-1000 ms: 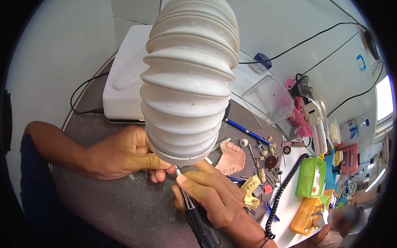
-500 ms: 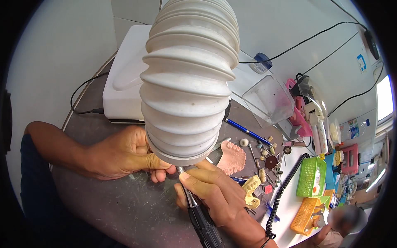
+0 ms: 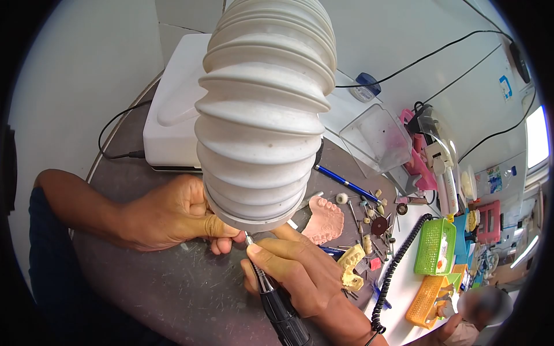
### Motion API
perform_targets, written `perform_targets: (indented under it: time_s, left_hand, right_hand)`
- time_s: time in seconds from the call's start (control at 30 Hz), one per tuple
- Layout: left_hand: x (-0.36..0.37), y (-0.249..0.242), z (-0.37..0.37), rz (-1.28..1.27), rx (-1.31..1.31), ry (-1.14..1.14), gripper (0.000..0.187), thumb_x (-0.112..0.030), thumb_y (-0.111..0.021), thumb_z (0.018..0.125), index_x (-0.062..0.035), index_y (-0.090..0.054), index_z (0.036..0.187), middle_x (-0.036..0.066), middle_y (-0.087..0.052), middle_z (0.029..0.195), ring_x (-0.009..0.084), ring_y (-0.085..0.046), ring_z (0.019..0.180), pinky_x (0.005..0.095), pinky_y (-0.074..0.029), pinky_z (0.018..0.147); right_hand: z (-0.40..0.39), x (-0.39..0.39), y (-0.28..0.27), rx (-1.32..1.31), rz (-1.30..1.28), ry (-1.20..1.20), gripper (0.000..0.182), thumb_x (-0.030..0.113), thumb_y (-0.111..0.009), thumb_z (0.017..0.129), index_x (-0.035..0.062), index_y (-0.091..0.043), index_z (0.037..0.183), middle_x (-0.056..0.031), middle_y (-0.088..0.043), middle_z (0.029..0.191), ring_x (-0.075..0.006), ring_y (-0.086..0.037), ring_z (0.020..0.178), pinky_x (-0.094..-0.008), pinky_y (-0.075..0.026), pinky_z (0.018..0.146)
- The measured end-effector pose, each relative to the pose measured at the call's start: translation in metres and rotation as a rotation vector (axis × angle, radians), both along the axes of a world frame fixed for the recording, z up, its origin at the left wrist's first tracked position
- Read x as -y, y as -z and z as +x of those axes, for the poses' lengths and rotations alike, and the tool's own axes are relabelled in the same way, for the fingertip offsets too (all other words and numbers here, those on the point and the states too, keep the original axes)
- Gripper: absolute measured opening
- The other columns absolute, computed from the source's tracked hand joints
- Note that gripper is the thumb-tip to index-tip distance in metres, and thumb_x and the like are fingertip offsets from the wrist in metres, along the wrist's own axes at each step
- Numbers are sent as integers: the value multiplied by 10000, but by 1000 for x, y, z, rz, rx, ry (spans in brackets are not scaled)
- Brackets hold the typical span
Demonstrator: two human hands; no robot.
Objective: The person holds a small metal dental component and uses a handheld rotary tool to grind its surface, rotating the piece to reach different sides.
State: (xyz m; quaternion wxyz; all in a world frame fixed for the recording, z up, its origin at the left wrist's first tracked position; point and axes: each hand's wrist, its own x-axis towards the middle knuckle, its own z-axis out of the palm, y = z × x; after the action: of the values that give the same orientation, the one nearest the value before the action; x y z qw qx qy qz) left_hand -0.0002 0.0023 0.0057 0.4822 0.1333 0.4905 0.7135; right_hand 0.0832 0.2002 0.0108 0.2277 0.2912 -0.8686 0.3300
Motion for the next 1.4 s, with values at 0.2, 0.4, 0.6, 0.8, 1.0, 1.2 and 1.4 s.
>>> perform_targets:
  time_s: [0.2,0.4,0.6,0.8,1.0,1.2,1.4]
  left_hand:
    - [1,-1,0,-9,-2,5,245,-82,-622,883,40,-553,1083,104,-635,938,104,-616,749,242,-522,702]
    - [0,-1,0,-27,-11,5,238,-89,-615,889,32,-555,1085,100,-637,932,103,-616,744,242,-521,694]
    - [0,-1,0,-13,9,2,240,-87,-614,890,31,-555,1090,94,-637,929,103,-615,743,241,-520,687]
    - [0,-1,0,-16,8,0,240,-79,-605,893,32,-549,1098,97,-635,930,105,-614,745,243,-522,688]
    - [1,0,0,4,11,10,248,-63,-592,897,30,-530,1118,104,-624,947,111,-611,761,250,-521,707]
    - [1,0,1,11,-46,23,271,-219,-567,935,34,-604,1025,49,-636,887,78,-597,762,204,-502,714]
    - [1,2,1,16,-47,25,279,-228,-558,940,31,-603,1036,50,-636,897,79,-594,764,208,-502,713]
  right_hand:
    - [4,0,0,45,-26,14,388,20,-784,681,12,-595,1020,-115,-641,865,-305,-670,890,-326,-558,702]
    - [5,1,-3,46,-13,26,388,16,-786,676,9,-595,1014,-117,-641,864,-309,-671,886,-325,-558,702]
    - [5,1,-3,52,-19,32,371,7,-773,683,6,-596,1009,-124,-642,860,-308,-673,874,-322,-559,694]
    - [4,2,-3,53,-31,35,355,13,-776,679,7,-604,989,-124,-646,854,-302,-674,873,-321,-560,700]
    - [4,2,-2,50,-34,51,338,9,-774,680,10,-610,976,-121,-650,851,-292,-676,867,-311,-559,690]
    - [2,2,2,14,-40,42,344,10,-778,673,11,-613,974,-123,-651,836,-288,-681,855,-302,-558,681]
    - [2,1,4,11,-46,45,328,10,-778,668,9,-618,955,-124,-652,824,-289,-682,854,-299,-558,672]
